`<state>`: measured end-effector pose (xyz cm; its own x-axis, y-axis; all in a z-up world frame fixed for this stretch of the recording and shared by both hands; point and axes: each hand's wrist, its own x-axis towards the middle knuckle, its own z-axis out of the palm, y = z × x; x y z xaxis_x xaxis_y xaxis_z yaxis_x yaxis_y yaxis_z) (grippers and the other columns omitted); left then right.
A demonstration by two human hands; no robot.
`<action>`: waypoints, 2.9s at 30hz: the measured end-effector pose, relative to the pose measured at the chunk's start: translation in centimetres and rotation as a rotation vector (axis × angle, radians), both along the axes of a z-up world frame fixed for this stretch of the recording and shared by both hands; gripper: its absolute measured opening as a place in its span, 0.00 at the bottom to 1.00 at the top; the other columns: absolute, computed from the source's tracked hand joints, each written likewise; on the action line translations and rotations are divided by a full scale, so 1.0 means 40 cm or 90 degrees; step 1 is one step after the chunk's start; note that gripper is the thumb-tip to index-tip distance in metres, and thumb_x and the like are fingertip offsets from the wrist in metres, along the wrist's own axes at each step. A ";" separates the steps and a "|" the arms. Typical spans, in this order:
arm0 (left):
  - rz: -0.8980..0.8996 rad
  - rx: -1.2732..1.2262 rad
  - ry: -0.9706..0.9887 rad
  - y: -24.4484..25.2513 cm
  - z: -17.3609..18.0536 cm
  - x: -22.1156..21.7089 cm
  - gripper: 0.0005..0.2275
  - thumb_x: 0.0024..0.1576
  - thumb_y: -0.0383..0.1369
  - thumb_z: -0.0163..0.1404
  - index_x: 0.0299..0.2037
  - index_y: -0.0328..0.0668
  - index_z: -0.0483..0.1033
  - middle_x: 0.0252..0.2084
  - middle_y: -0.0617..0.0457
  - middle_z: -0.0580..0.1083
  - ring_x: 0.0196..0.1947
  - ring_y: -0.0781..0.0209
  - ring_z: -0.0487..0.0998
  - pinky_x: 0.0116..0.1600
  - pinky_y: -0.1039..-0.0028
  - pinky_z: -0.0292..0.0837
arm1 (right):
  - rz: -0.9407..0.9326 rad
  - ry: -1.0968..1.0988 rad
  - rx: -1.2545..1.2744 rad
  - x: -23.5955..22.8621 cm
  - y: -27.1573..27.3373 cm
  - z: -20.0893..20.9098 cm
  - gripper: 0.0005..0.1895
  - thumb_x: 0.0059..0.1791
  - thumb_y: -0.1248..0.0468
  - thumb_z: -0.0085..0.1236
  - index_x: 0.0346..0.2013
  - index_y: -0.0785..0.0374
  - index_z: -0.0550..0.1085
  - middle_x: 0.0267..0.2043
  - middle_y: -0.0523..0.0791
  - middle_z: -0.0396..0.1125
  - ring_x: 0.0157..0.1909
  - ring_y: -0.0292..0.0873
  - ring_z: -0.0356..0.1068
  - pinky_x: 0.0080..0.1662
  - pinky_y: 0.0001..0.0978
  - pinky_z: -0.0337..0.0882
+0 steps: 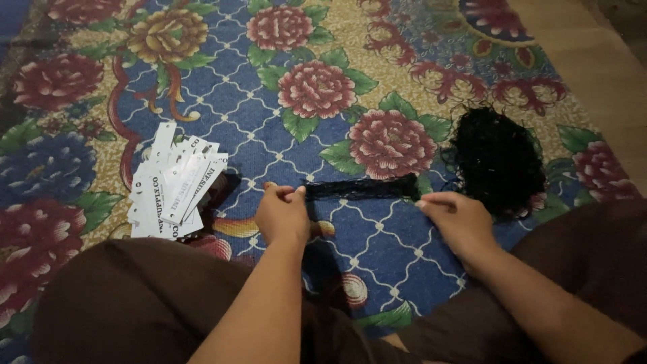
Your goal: Tying a single string around bundles of black strings to secure them.
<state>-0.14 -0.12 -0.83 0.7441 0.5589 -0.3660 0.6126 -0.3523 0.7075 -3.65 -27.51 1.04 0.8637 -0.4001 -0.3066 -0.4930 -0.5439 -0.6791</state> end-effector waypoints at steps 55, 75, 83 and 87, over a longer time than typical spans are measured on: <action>0.006 -0.042 0.009 -0.013 0.059 -0.059 0.11 0.60 0.39 0.53 0.48 0.45 0.76 0.38 0.57 0.79 0.39 0.62 0.80 0.51 0.72 0.75 | -0.099 -0.122 -0.306 0.215 -0.244 -0.063 0.08 0.50 0.58 0.61 0.34 0.58 0.83 0.32 0.47 0.75 0.30 0.51 0.72 0.40 0.43 0.72; -0.028 -0.034 -0.059 -0.039 0.081 -0.102 0.11 0.59 0.38 0.55 0.48 0.45 0.77 0.36 0.57 0.78 0.37 0.62 0.80 0.49 0.72 0.75 | -0.273 -0.270 0.179 0.037 -0.123 0.067 0.09 0.52 0.68 0.53 0.43 0.71 0.77 0.37 0.45 0.74 0.36 0.33 0.72 0.38 0.19 0.70; -0.036 -0.129 -0.030 -0.082 0.154 -0.156 0.09 0.59 0.36 0.53 0.48 0.47 0.75 0.34 0.60 0.78 0.32 0.67 0.82 0.45 0.75 0.73 | -0.270 -0.251 0.355 0.035 -0.140 0.058 0.16 0.54 0.72 0.47 0.57 0.73 0.68 0.50 0.51 0.71 0.44 0.39 0.74 0.44 0.21 0.74; -0.083 -0.087 0.005 -0.094 0.164 -0.168 0.11 0.58 0.38 0.55 0.48 0.49 0.78 0.40 0.61 0.79 0.38 0.65 0.80 0.49 0.74 0.74 | -0.270 -0.159 0.295 -0.002 -0.079 0.164 0.19 0.54 0.73 0.50 0.61 0.73 0.66 0.52 0.55 0.71 0.50 0.40 0.75 0.47 0.22 0.74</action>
